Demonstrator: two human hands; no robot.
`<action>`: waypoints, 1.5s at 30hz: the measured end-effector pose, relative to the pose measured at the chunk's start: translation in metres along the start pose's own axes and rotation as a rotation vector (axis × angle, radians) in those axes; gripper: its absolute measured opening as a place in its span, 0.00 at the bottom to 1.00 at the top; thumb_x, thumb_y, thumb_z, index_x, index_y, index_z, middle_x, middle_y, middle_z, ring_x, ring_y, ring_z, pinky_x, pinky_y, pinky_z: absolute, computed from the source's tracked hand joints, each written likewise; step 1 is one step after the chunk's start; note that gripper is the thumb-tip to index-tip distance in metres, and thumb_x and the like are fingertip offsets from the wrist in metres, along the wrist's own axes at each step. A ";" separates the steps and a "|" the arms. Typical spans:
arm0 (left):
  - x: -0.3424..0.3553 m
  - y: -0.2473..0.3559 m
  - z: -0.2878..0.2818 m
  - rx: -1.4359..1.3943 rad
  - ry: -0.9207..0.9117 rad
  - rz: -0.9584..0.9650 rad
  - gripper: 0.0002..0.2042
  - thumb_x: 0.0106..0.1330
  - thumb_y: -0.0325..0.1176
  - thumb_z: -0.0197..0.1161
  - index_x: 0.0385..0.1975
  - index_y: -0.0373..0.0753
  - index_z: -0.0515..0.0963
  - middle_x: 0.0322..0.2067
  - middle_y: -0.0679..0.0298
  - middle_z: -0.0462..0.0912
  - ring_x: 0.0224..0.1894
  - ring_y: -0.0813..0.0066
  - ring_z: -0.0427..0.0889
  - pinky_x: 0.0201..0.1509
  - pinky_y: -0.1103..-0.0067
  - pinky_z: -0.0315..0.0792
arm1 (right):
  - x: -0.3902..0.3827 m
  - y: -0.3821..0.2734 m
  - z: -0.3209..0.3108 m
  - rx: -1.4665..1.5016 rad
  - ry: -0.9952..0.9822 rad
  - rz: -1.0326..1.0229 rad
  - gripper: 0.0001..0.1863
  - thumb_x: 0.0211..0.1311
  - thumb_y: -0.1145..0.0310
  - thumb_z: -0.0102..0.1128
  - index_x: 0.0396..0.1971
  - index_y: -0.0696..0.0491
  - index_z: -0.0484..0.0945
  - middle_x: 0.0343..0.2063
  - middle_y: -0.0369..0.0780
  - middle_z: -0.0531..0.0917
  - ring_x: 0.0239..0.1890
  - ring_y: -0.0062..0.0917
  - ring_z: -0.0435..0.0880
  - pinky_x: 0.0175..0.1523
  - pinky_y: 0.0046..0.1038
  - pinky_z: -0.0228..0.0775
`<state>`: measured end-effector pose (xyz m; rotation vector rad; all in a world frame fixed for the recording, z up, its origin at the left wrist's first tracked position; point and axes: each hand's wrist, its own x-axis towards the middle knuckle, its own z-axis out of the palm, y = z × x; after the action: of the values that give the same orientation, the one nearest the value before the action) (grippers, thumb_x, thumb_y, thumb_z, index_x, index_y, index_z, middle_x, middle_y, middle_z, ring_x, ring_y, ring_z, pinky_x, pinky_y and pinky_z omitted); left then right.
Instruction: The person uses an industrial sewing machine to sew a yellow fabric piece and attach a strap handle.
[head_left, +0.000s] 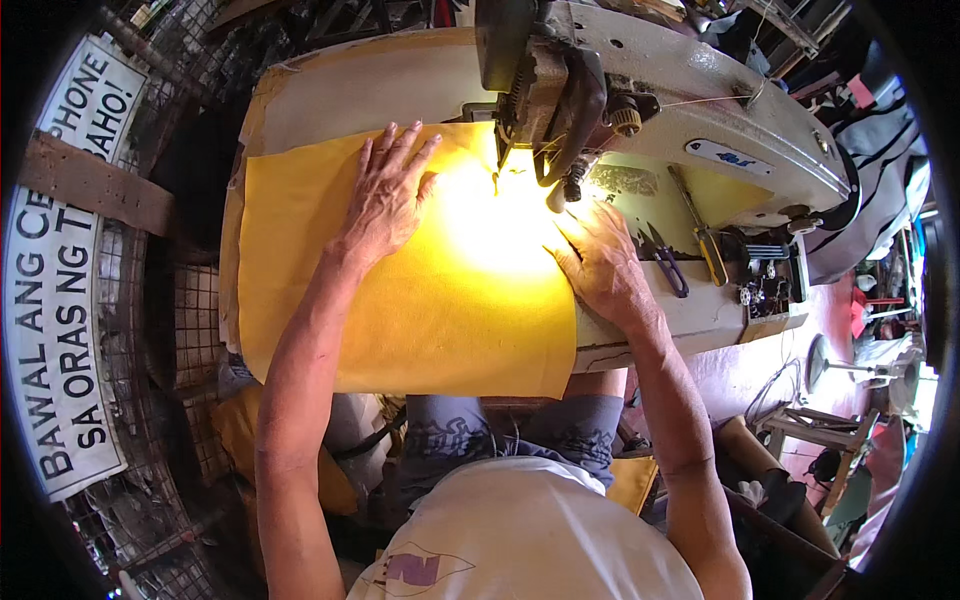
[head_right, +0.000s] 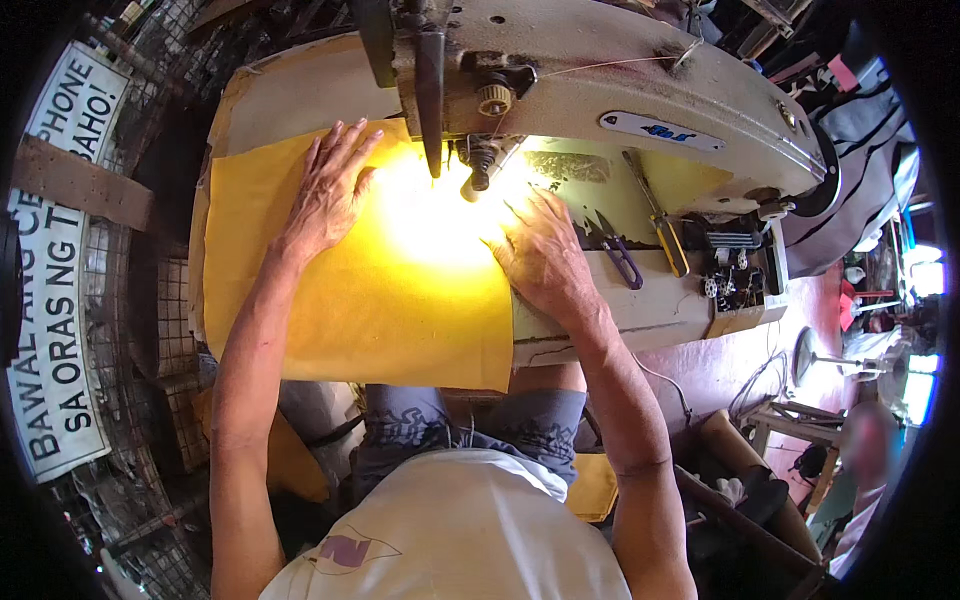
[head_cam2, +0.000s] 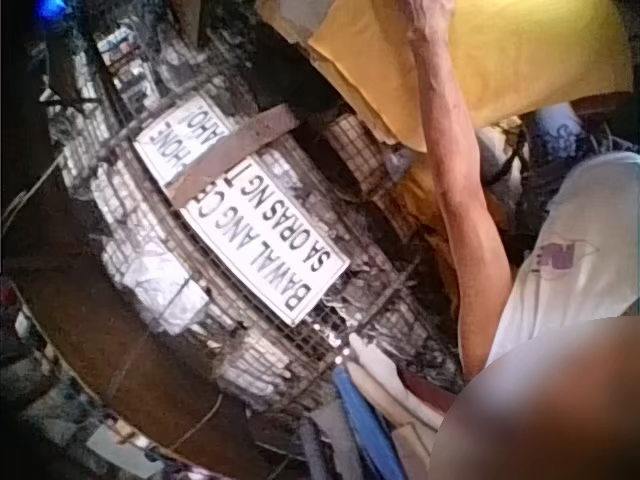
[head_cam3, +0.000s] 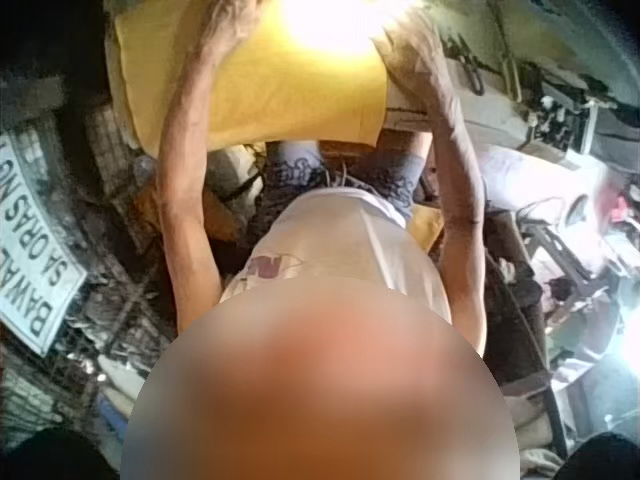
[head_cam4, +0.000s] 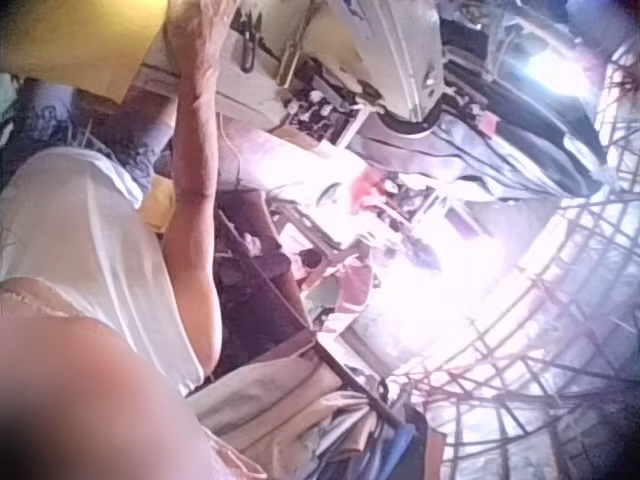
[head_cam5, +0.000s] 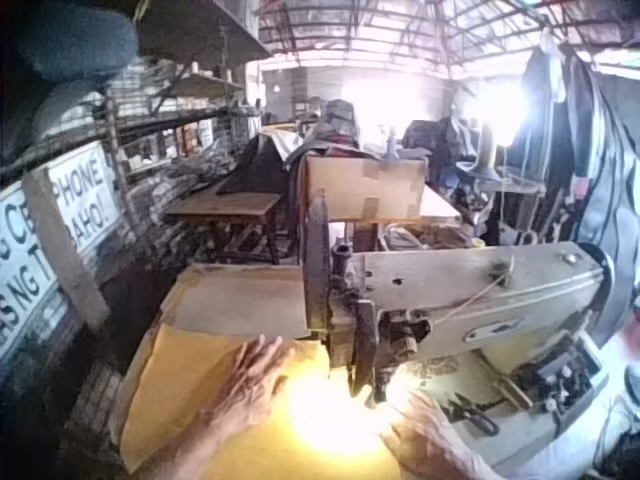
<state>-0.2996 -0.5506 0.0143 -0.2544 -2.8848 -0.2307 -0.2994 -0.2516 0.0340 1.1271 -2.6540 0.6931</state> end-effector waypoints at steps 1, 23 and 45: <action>0.001 0.000 0.000 -0.020 0.013 0.026 0.24 0.74 0.45 0.48 0.68 0.45 0.63 0.70 0.56 0.57 0.74 0.53 0.50 0.77 0.57 0.41 | 0.000 0.000 0.001 -0.003 0.015 0.010 0.18 0.63 0.63 0.59 0.49 0.56 0.78 0.48 0.48 0.78 0.57 0.43 0.72 0.66 0.42 0.56; -0.003 0.004 -0.002 0.045 -0.040 -0.008 0.27 0.75 0.49 0.43 0.71 0.47 0.57 0.73 0.57 0.51 0.75 0.55 0.44 0.78 0.59 0.36 | 0.000 0.001 0.001 0.013 -0.012 0.045 0.17 0.65 0.62 0.55 0.48 0.56 0.77 0.51 0.46 0.76 0.60 0.42 0.69 0.68 0.42 0.54; -0.004 0.006 -0.002 0.032 0.022 -0.006 0.26 0.74 0.46 0.49 0.68 0.42 0.63 0.70 0.55 0.57 0.73 0.53 0.52 0.77 0.59 0.42 | -0.013 -0.002 -0.007 -0.048 0.184 0.051 0.15 0.60 0.70 0.61 0.47 0.56 0.79 0.50 0.45 0.78 0.56 0.41 0.73 0.65 0.41 0.60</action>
<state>-0.2945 -0.5461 0.0163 -0.2357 -2.8651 -0.1866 -0.2891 -0.2411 0.0367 0.9380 -2.5372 0.7014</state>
